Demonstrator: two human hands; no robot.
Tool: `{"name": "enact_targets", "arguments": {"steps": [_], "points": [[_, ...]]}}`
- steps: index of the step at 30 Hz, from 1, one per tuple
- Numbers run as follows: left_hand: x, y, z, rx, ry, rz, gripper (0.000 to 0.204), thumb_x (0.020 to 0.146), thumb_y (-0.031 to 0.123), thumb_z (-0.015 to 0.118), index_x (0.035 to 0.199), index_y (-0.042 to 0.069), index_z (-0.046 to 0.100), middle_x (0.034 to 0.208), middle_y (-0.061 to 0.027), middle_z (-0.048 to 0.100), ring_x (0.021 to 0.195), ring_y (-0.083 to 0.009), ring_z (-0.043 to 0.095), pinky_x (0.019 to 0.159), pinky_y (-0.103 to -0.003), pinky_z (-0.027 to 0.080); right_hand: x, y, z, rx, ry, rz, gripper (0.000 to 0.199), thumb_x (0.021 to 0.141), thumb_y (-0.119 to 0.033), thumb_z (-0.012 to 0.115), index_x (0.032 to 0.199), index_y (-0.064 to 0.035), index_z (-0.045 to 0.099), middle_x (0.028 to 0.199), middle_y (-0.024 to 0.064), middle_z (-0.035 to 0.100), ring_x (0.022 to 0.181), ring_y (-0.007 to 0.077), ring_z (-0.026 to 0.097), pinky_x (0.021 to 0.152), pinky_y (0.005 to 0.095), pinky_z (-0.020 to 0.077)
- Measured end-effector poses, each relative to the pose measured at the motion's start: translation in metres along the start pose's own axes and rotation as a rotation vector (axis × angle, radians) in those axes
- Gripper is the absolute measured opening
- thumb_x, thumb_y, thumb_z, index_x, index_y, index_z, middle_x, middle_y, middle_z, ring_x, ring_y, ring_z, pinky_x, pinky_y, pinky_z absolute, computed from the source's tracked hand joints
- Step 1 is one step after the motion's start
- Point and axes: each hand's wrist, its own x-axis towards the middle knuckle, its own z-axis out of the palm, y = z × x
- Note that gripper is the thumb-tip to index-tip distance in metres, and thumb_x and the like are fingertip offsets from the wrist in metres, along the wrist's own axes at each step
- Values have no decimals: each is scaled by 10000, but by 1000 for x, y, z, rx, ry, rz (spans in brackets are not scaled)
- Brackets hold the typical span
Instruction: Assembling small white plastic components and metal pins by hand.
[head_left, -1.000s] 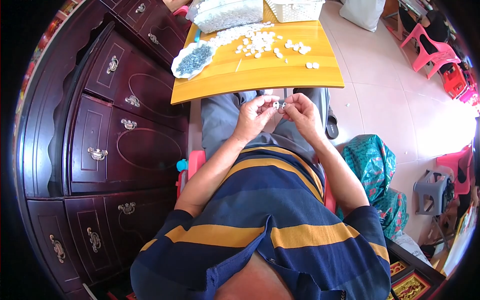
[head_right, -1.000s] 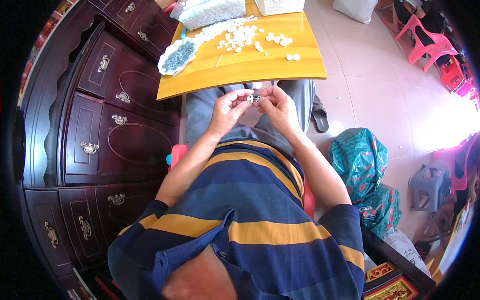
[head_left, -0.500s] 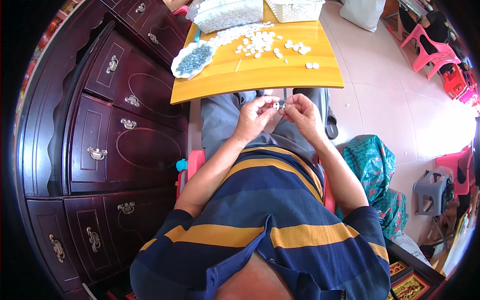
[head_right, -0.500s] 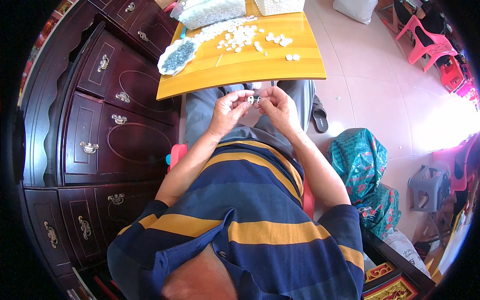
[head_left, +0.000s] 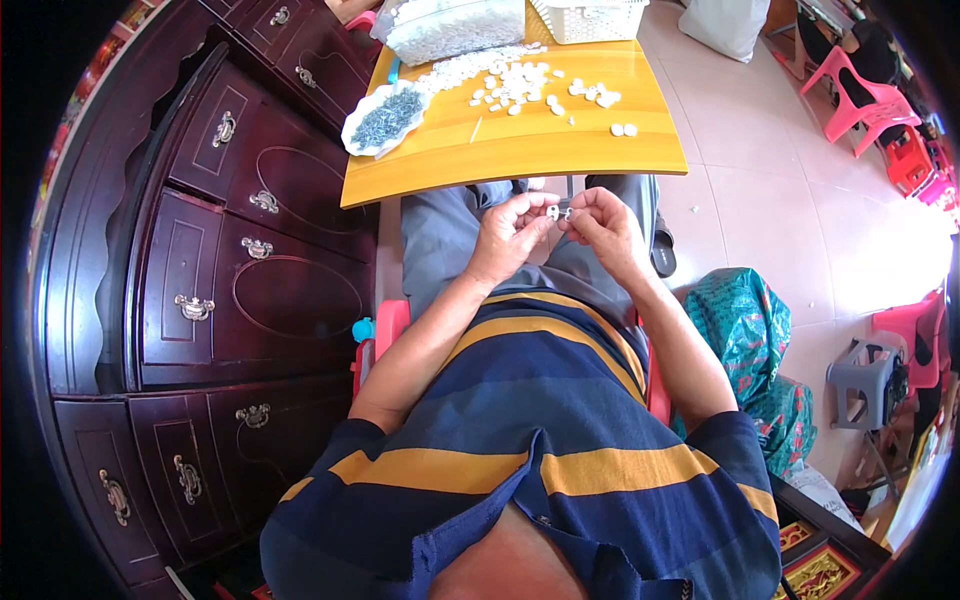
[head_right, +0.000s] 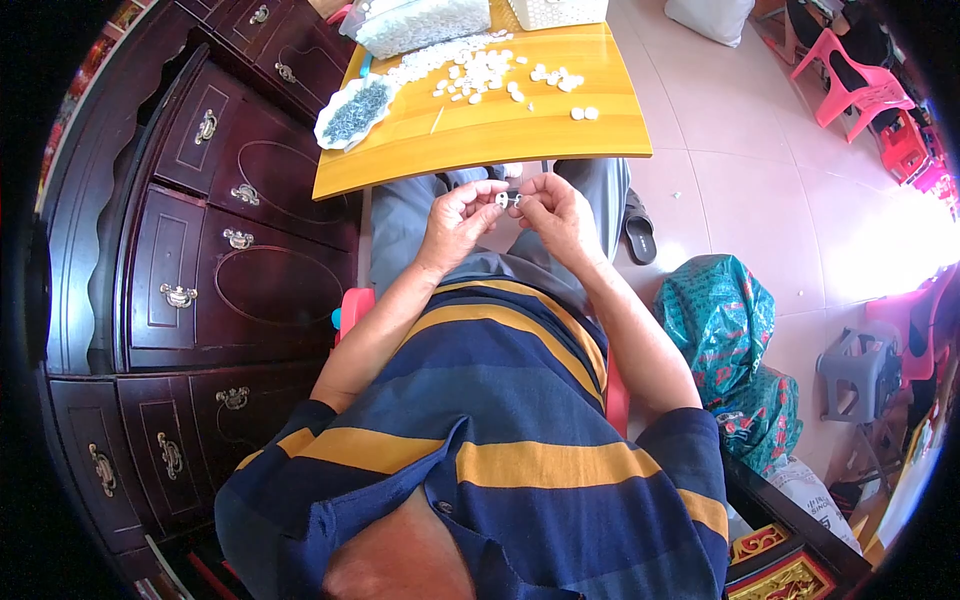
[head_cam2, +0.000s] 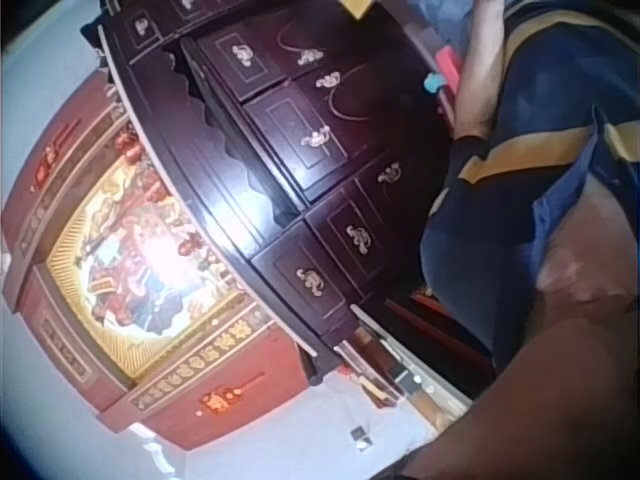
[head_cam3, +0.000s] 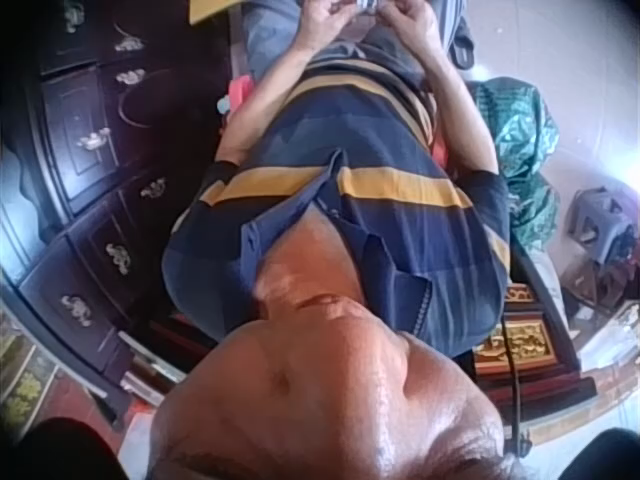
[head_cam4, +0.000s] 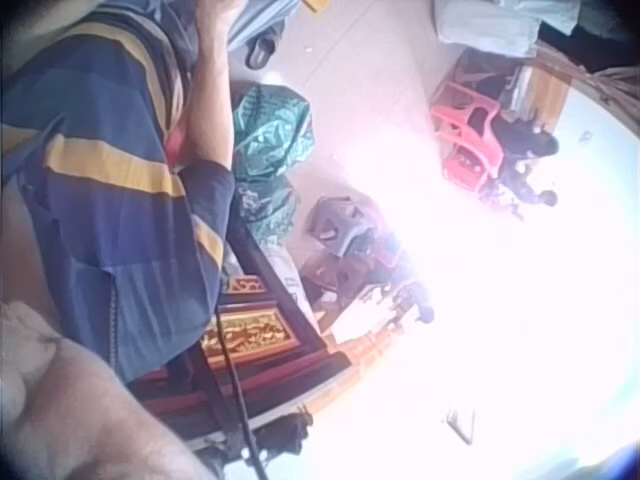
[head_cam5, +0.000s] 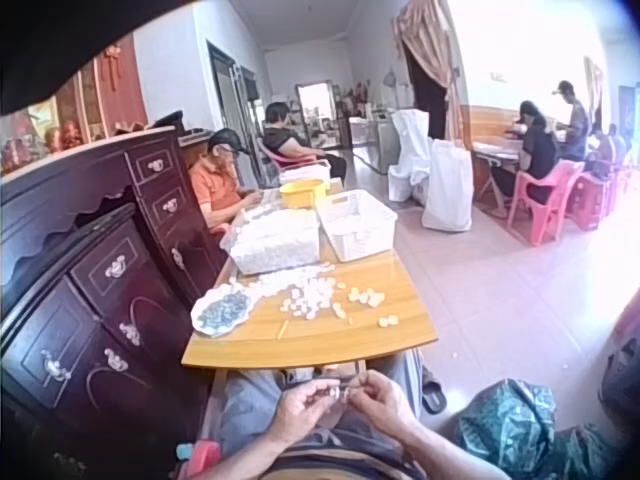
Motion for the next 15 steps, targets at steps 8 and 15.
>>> {"name": "enact_targets", "arguments": {"steps": [8,15], "points": [[0,2,-1,-106,-20,-60,268,970,66,677,1237,36,682,943,32,676,750,-29,577,676,-193,510,0,0,-1,-1,-14,0,113,990,-86,592,1067,-3,594,870,73,729,778,99,664,725,246,546],[-1,3,0,-60,-24,-40,266,970,62,676,1235,39,685,958,23,691,768,-30,590,679,-196,516,-1,-1,-1,-15,-34,22,69,1016,-101,578,1040,-38,598,897,41,711,809,78,635,754,225,513]]}}
